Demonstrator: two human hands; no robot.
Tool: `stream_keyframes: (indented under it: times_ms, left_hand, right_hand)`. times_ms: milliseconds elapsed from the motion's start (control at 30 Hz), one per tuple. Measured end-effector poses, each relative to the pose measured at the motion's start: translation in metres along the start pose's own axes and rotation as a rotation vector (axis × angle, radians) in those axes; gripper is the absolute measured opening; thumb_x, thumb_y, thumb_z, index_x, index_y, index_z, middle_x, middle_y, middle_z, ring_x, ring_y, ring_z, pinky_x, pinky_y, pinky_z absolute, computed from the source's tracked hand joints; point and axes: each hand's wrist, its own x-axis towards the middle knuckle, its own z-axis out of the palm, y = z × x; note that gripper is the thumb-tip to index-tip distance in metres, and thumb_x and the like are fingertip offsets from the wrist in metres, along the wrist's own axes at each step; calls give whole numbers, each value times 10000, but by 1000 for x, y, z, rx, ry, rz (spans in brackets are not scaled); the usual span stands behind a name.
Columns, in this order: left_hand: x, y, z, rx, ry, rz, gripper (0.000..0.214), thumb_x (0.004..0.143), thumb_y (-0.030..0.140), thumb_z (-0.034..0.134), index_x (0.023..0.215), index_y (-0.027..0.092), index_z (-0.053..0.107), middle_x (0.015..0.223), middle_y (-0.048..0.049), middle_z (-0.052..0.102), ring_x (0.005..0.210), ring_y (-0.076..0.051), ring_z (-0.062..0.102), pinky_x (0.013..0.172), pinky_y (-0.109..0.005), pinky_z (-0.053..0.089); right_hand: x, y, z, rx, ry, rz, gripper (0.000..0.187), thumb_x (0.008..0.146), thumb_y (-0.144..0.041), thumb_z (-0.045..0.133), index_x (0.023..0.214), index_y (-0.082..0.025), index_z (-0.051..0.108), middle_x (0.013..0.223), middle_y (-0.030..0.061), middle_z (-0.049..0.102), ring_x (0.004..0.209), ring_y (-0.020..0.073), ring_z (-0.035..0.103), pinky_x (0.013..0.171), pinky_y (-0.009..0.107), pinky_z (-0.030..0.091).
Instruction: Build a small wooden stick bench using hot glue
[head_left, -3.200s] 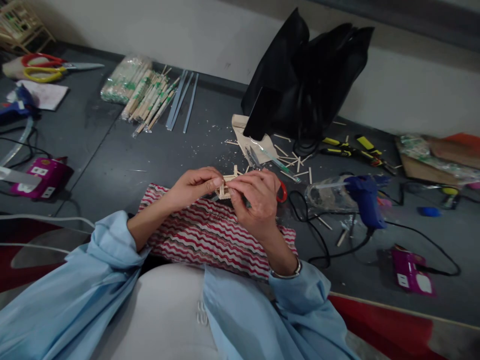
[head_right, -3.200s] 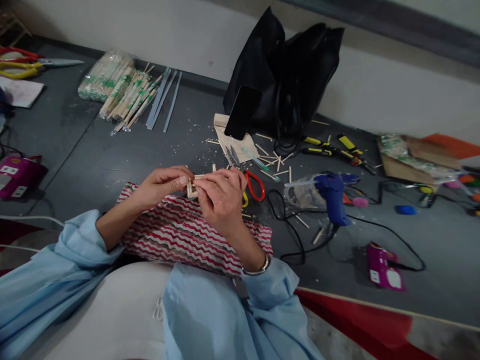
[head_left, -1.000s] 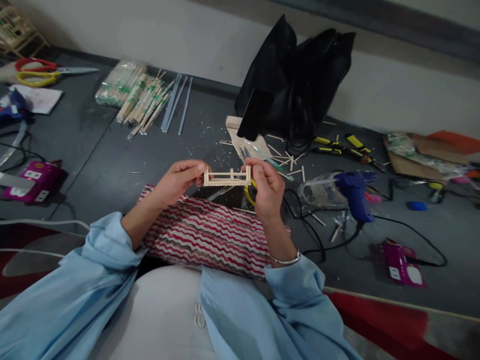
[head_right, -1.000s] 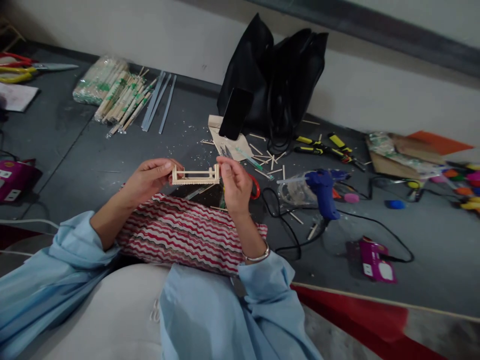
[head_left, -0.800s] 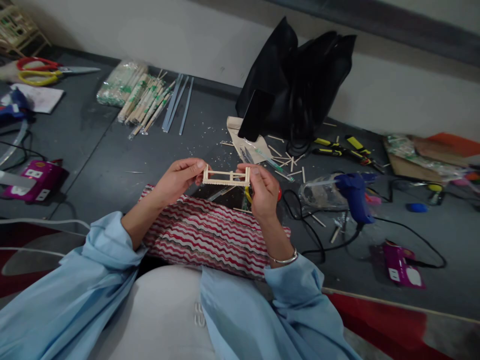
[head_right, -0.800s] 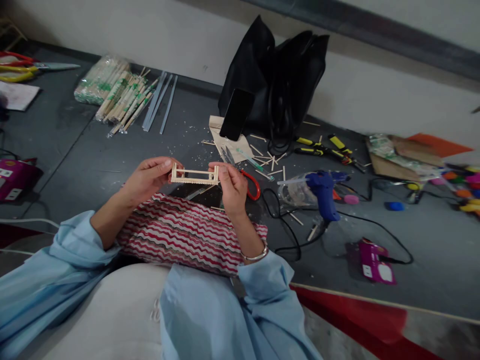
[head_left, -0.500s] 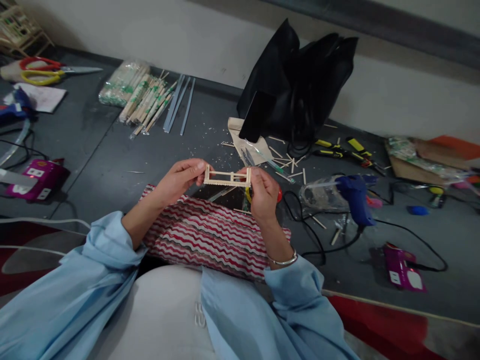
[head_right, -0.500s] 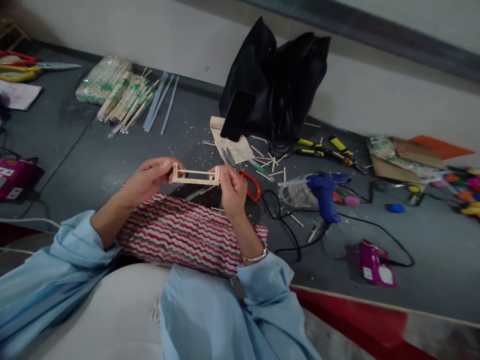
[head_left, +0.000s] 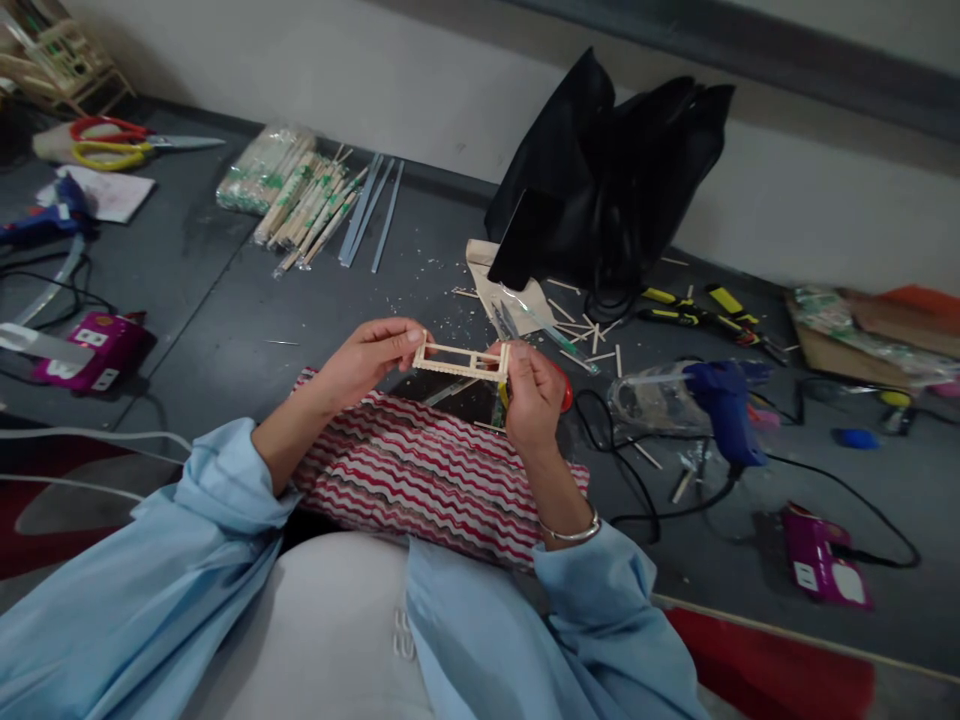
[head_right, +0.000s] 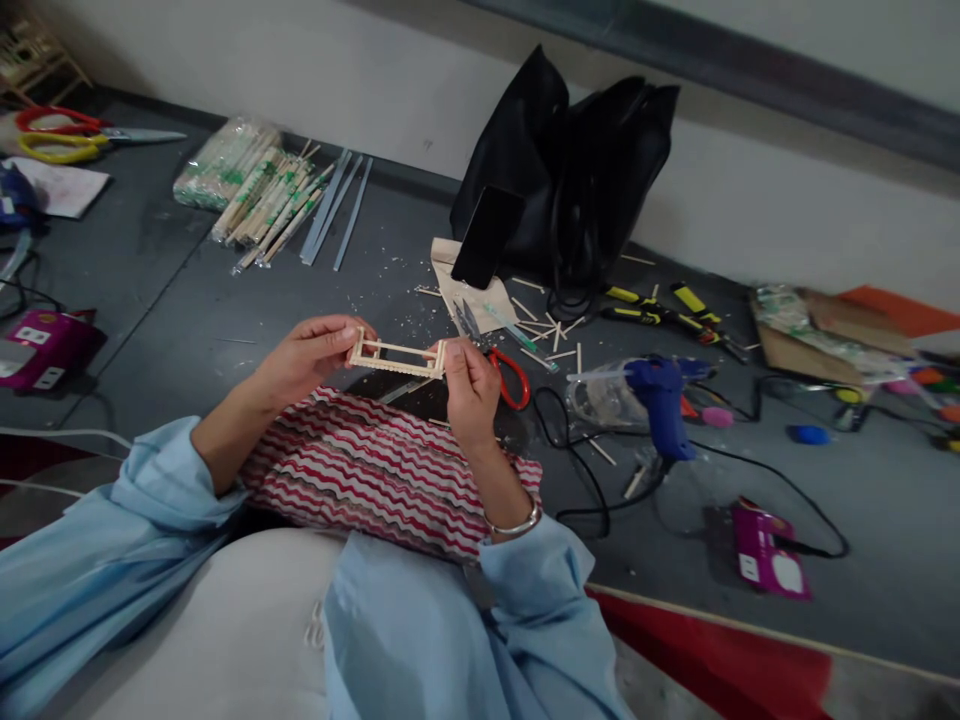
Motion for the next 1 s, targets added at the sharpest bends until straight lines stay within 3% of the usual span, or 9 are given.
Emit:
stream_keyframes:
  times_ms: [233,467,533,600,667,767,867,1000]
  left_hand:
    - [-1,0,0,11,-20,32,296,750,446,827,808,164,756,802,-19,677,627,-72,491,595,-211,379]
    - [1,-5,0,115,-39,333,163,781,322,825,776,177,751,860,-28,661,816,-116,595,752,-237,463]
    - [2,-6,0,181,-38,443,121,799,298,812,806,188,763,880,-37,672,841,-122,615,765,-243,479]
    - [2,-6,-1,266,-45,548,97,811,285,802,848,200,773,894,-45,680,853,-129,631,757,-248,493]
    - [2,-5,-2,372,-63,656,94,827,266,785,900,208,776,912,-52,688,864,-136,644,751,-253,506]
    - [1,-3,-3,569,-130,833,140,838,237,771,975,212,768,956,-60,707,907,-145,663,804,-268,526]
    - [1,-3,-5,751,-238,970,204,838,256,775,1036,216,750,993,-65,720,935,-154,676,850,-284,541]
    - [1,-4,-8,876,-267,993,362,846,335,772,1190,249,701,1133,-83,697,1055,-185,665,935,-331,546]
  right_hand:
    - [0,-1,1,-12,-4,-33,372,992,-472,513,808,-221,717,786,5,694,743,163,644,743,315,520]
    - [1,-2,2,-79,50,-200,350,1006,-453,489,925,-254,765,1000,42,735,1001,200,670,935,370,523]
    - [2,3,3,-23,96,-124,354,995,-503,491,1009,-264,752,1050,45,736,1032,205,671,950,383,531]
    - [4,9,5,100,105,44,417,960,-589,498,1093,-261,720,1063,53,737,997,213,690,874,384,573]
    - [6,13,5,267,37,229,520,910,-681,501,1112,-244,696,1018,61,742,934,225,710,757,377,607]
    - [9,13,5,442,-131,420,604,862,-759,491,994,-207,700,883,67,741,888,243,718,669,372,623]
    - [10,8,3,502,-201,503,530,836,-722,570,853,-203,675,757,54,712,896,254,718,660,372,634]
    - [8,0,0,532,-137,470,398,810,-621,664,834,-224,650,735,22,686,866,248,722,647,377,645]
